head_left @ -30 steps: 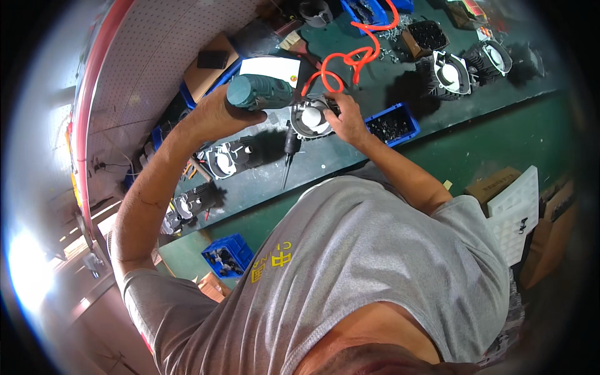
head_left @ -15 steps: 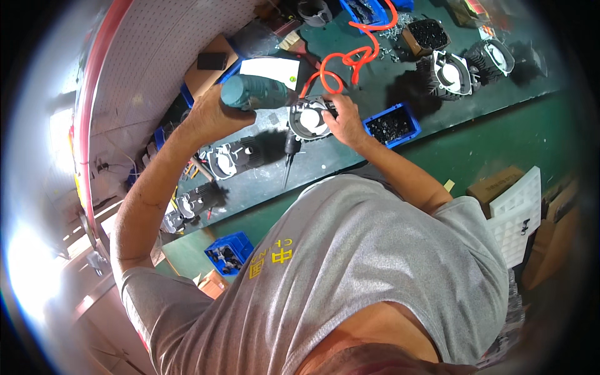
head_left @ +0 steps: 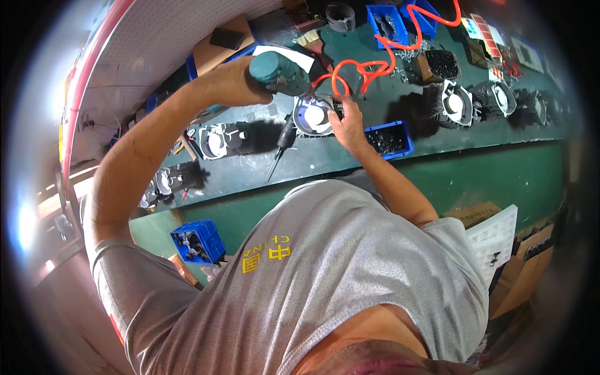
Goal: The person assembles metal components on a workbench using a pneumatic screwdriver and a cordless drill. They insert screws into a circular metal housing, tighten them with the tools, and handle multiple similar housings and small parts on the table.
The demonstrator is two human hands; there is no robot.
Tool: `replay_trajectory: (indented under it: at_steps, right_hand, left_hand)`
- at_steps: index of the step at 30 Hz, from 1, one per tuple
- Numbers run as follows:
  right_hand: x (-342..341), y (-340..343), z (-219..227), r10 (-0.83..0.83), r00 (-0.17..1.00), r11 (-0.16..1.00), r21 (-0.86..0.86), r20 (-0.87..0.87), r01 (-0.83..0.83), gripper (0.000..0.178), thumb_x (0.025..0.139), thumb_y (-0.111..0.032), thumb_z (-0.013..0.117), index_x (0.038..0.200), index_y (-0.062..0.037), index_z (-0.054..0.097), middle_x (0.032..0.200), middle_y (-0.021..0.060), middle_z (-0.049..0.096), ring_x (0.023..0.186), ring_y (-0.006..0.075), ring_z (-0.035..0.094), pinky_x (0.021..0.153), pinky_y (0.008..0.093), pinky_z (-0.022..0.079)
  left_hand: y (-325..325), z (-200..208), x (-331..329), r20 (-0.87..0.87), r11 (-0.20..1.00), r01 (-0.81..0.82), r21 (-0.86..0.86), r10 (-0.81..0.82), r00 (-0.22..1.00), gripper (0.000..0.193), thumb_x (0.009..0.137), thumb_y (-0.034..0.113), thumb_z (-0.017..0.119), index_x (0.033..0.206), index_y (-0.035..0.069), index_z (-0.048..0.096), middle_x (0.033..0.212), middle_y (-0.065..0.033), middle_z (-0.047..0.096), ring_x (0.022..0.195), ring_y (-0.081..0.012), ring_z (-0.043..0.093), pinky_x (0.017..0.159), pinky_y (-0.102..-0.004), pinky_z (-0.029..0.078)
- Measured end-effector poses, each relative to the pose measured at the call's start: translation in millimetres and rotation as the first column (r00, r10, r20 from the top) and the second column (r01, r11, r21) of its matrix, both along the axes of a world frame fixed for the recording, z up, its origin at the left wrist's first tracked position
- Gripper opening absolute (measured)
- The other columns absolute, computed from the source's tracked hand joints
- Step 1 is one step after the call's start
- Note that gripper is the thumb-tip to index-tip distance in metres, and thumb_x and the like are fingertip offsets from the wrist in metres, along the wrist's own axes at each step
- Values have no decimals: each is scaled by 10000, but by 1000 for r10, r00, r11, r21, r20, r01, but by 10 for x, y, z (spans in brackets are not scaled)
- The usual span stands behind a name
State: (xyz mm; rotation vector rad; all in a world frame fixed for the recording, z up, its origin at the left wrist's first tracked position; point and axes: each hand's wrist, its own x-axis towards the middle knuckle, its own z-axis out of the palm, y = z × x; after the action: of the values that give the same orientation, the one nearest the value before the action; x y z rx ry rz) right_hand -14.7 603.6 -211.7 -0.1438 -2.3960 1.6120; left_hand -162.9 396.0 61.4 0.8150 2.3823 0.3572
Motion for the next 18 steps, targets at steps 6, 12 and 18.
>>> replay_trajectory:
  at_steps: [6,12,18]
  right_hand:
    - [-10,-24,32,5,999,1000,30,34,-6,396,856,-146,699,1233,-71,606,1145,133,683,1115,352,601,941,507,445]
    - [51,47,107,41,999,999,-4,4,-41,402,850,-170,719,1224,-67,611,1162,134,677,1124,367,597,958,508,441]
    - [-289,257,547,322,940,882,397,-116,-253,365,826,-79,722,1178,-26,642,1213,159,670,1146,370,627,957,428,519]
  left_hand:
    - [-55,100,84,164,982,-147,118,127,978,466,767,195,868,1159,31,675,985,-80,711,915,-167,664,826,-353,546]
    - [-422,633,460,230,871,-430,238,380,896,355,838,292,810,1094,63,723,868,-42,707,797,-128,649,721,-295,530]
    - [-746,533,910,170,771,-564,295,539,825,279,870,240,789,1033,31,702,862,-44,696,803,-136,644,719,-327,552]
